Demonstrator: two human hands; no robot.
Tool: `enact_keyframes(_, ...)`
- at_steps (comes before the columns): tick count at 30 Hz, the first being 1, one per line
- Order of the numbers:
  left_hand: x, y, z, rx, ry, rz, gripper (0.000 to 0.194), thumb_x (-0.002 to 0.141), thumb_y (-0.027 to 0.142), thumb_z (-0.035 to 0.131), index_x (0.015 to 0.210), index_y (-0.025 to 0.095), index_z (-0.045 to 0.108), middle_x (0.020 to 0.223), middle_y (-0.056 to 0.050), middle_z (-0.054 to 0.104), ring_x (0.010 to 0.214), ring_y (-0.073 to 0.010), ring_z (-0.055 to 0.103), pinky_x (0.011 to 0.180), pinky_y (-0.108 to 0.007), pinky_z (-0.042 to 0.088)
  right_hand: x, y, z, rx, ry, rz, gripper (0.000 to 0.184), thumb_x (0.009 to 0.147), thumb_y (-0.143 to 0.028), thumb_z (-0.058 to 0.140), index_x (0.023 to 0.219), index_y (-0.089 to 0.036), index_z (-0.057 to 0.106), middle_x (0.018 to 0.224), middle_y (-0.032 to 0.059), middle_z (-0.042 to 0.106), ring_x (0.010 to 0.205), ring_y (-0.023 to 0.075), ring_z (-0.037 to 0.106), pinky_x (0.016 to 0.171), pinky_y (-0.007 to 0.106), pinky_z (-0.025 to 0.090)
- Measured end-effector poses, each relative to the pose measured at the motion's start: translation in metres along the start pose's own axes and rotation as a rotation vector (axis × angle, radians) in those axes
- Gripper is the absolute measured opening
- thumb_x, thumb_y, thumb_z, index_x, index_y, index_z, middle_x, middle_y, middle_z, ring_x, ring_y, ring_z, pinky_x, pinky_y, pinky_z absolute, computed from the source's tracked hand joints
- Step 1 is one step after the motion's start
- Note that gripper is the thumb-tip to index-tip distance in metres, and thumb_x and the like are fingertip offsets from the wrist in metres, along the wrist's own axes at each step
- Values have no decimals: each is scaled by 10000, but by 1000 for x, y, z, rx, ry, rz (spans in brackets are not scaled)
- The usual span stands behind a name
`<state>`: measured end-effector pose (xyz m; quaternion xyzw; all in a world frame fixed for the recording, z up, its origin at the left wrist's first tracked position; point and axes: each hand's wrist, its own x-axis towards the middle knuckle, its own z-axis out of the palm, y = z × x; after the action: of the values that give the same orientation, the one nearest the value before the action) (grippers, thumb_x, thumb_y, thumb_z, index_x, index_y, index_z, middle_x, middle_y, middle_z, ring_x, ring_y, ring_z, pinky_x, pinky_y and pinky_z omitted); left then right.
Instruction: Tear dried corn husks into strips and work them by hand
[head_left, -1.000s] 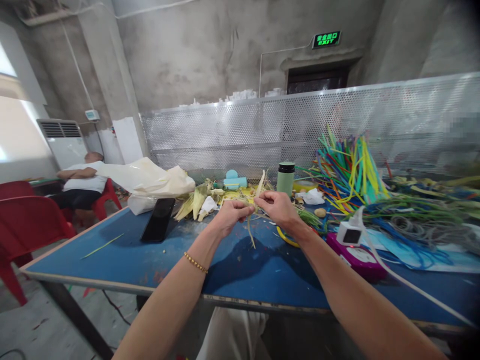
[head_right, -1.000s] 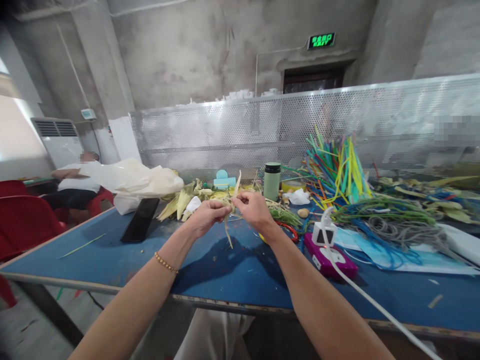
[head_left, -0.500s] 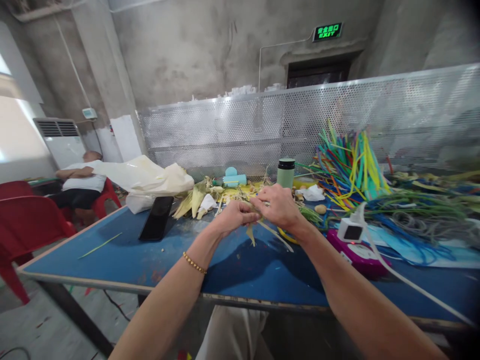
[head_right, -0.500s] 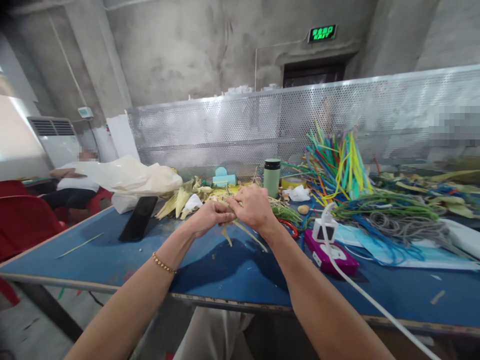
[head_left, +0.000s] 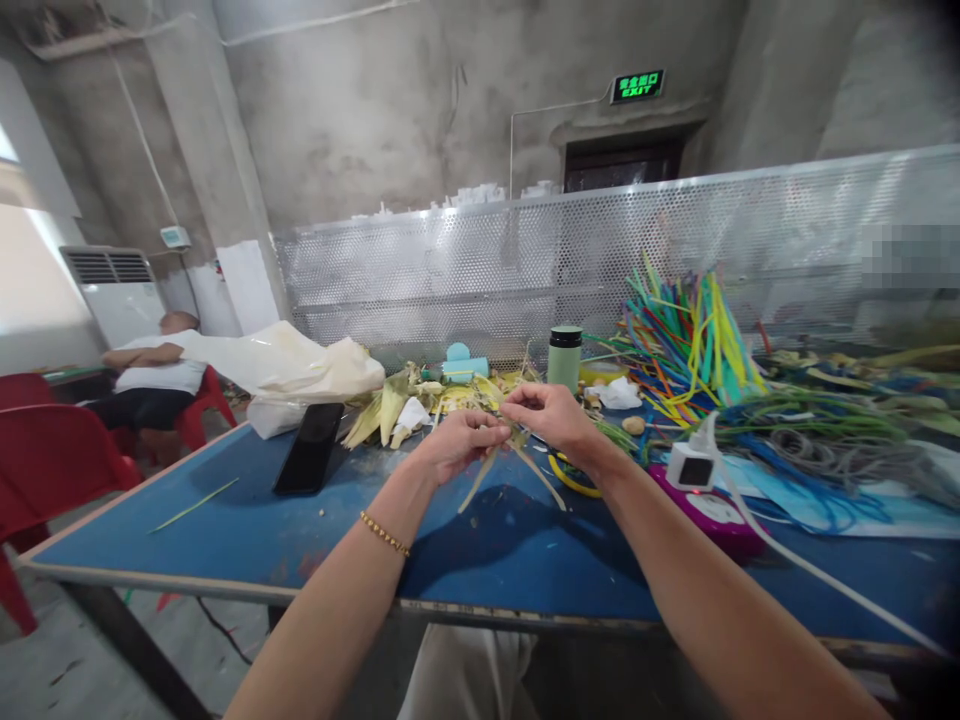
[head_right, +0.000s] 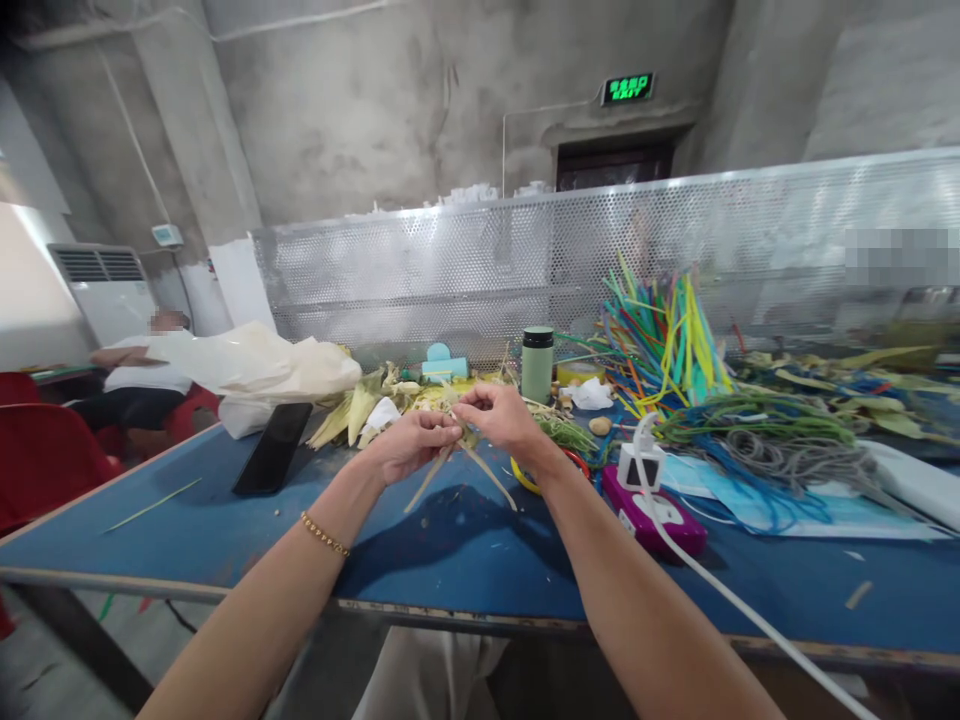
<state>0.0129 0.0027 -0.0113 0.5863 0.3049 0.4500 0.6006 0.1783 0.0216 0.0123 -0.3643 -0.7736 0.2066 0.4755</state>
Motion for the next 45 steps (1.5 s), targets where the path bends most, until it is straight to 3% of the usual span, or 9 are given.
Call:
enact_keyframes(10, -1, -1, 0, 30, -2, -52, 286, 520, 259, 852, 592, 99, 625, 547, -3, 567, 518, -63, 471, 534, -235, 306, -2, -1, 3, 201, -123, 42, 230, 689, -363, 697, 705, -139, 643, 627, 1, 597, 571, 99, 493, 540, 236, 372)
enact_keyframes(16, -4, -1, 2, 77, -37, -101, 250, 531, 227, 840, 596, 90, 641, 545, -10, 568, 503, -65, 467, 523, -244, 302, -2, -4, 8, 184, -132, 17, 197, 662, -329, 705, 650, -139, 651, 594, -8, 582, 552, 93, 476, 523, 230, 365)
enact_keyframes(22, 3, -4, -2, 46, 43, 93, 253, 568, 272, 817, 570, 100, 632, 542, -5, 538, 499, -63, 425, 509, -245, 283, 0, -2, 1, 13, -84, -86, 278, 803, -373, 581, 836, -137, 724, 797, 56, 697, 712, 152, 593, 644, 257, 434)
enact_keyframes(27, 9, -5, -11, 195, 210, 237, 214, 625, 304, 765, 625, 114, 666, 540, 5, 527, 507, -73, 399, 506, -237, 280, 2, 2, -9, -206, -74, -140, 296, 839, -343, 532, 764, -138, 733, 756, 58, 696, 723, 173, 606, 649, 262, 435)
enact_keyframes(30, 10, -4, -12, 353, 218, 300, 174, 647, 290, 738, 660, 123, 691, 575, -7, 563, 543, -93, 437, 531, -238, 324, 2, 5, -9, -239, -130, -134, 265, 826, -313, 534, 757, -144, 727, 739, 54, 691, 682, 163, 600, 608, 251, 437)
enact_keyframes(33, 10, -3, -11, 442, 168, 376, 154, 667, 273, 720, 725, 131, 721, 690, -46, 643, 668, -140, 535, 623, -259, 407, 1, 4, -6, -180, -264, -23, 259, 821, -294, 509, 727, -143, 696, 710, 52, 677, 596, 148, 589, 528, 237, 443)
enact_keyframes(37, 9, 0, -9, 455, 156, 370, 185, 677, 290, 719, 764, 127, 728, 711, -62, 664, 687, -159, 563, 640, -275, 438, -2, -4, -8, -114, -365, 99, 256, 810, -303, 500, 652, -142, 622, 619, 30, 607, 513, 127, 547, 468, 230, 438)
enact_keyframes(45, 6, 1, -9, 428, 170, 340, 196, 670, 302, 716, 735, 118, 702, 698, -50, 636, 646, -130, 523, 611, -262, 408, -4, -5, -20, -78, -408, 86, 190, 779, -276, 548, 793, -130, 670, 646, 12, 588, 498, 104, 521, 479, 230, 421)
